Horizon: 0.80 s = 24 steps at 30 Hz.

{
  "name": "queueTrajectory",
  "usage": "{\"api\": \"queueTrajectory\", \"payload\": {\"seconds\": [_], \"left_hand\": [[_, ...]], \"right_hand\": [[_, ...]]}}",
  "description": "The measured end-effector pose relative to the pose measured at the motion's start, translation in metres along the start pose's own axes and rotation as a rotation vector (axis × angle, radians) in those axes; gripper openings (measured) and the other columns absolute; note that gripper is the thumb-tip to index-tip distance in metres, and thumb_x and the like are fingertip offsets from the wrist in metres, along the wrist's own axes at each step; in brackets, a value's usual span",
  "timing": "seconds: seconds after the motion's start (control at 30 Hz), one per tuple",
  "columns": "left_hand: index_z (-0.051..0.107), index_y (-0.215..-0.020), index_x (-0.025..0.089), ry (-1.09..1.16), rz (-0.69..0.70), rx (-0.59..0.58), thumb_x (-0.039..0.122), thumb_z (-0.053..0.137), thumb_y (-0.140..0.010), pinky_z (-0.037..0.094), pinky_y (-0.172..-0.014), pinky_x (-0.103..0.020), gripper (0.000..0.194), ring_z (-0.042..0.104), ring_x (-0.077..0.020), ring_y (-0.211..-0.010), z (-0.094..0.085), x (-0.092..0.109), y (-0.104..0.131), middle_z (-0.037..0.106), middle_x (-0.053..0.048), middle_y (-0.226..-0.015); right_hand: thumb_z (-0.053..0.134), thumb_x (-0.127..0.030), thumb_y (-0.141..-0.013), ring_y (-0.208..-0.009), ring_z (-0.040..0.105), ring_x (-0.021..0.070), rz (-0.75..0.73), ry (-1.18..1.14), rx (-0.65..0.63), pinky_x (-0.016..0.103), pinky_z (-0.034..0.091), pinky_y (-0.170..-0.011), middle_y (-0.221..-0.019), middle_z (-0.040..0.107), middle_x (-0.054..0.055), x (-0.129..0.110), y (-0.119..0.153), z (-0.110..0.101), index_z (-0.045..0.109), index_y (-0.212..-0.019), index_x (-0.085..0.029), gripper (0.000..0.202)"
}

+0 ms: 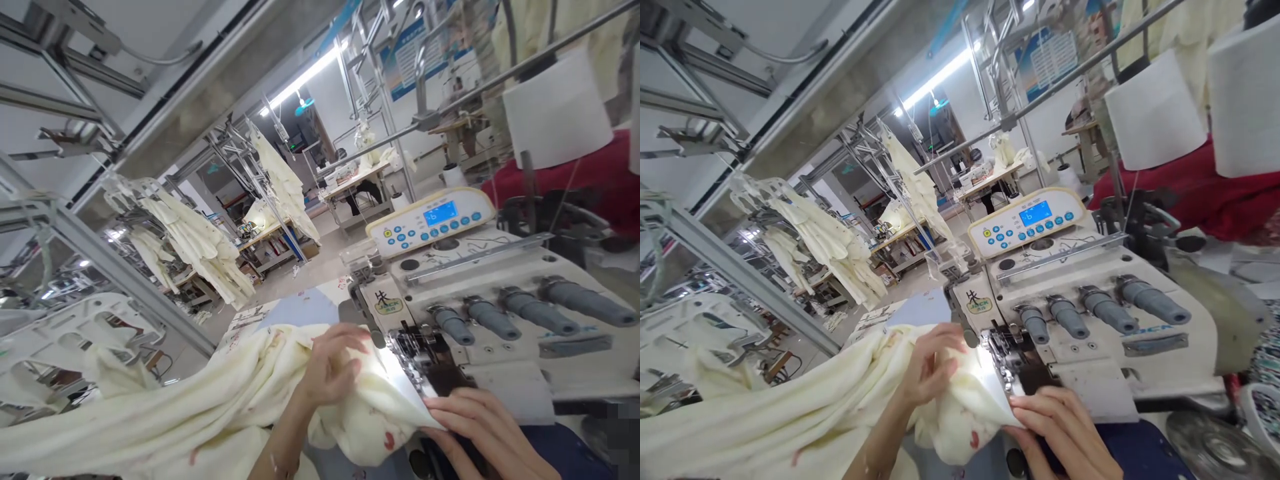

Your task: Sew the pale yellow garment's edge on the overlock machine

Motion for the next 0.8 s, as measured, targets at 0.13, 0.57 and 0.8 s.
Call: {"api": "queueTrajectory", "payload": {"seconds": [0.13, 0.57, 0.8], "left_hand": [[0.066, -0.104, 0.017, -0.251, 0.063, -0.267, 0.02, 0.051, -0.081, 0.04, -0.096, -0.04, 0.028, 0.059, -0.023, -0.096, 0.006, 0.026, 0.012, 0.07, -0.01, -0.096], [0.065, -0.08, 0.021, -0.156, 0.245, -0.619, 0.02, 0.057, -0.091, 0.042, -0.089, -0.029, 0.013, 0.063, -0.0141, -0.081, 0.035, 0.113, 0.005, 0.071, -0.003, -0.083], [0.056, -0.112, 0.013, -0.2, 0.349, -0.571, 0.01, 0.046, -0.078, 0.039, -0.097, -0.032, 0.036, 0.057, -0.017, -0.107, 0.058, 0.086, 0.022, 0.063, -0.009, -0.115]], "right_hand": [[0.062, -0.015, -0.086, -0.09, 0.058, 0.0187, -0.012, 0.002, -0.072, 0.033, 0.05, -0.079, -0.091, 0.063, 0.005, 0.004, 0.007, 0.006, 0.063, -0.094, -0.019, 0.009], [0.065, -0.026, -0.081, -0.091, 0.058, 0.017, 0.068, -0.024, -0.545, 0.025, 0.054, -0.074, -0.092, 0.06, 0.002, -0.009, -0.017, 0.038, 0.056, -0.091, -0.022, 0.014], [0.058, -0.032, -0.09, -0.095, 0.062, 0.0151, 0.045, -0.081, -0.315, 0.018, 0.052, -0.083, -0.09, 0.063, 0.004, -0.028, 0.012, 0.001, 0.053, -0.088, -0.021, 0.013]]}}
Point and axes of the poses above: each hand's wrist, its own y-axis away from the middle knuckle, its own z-axis out of the palm, x = y × z, the point moved 10 cm from there along -y, towards the middle knuckle
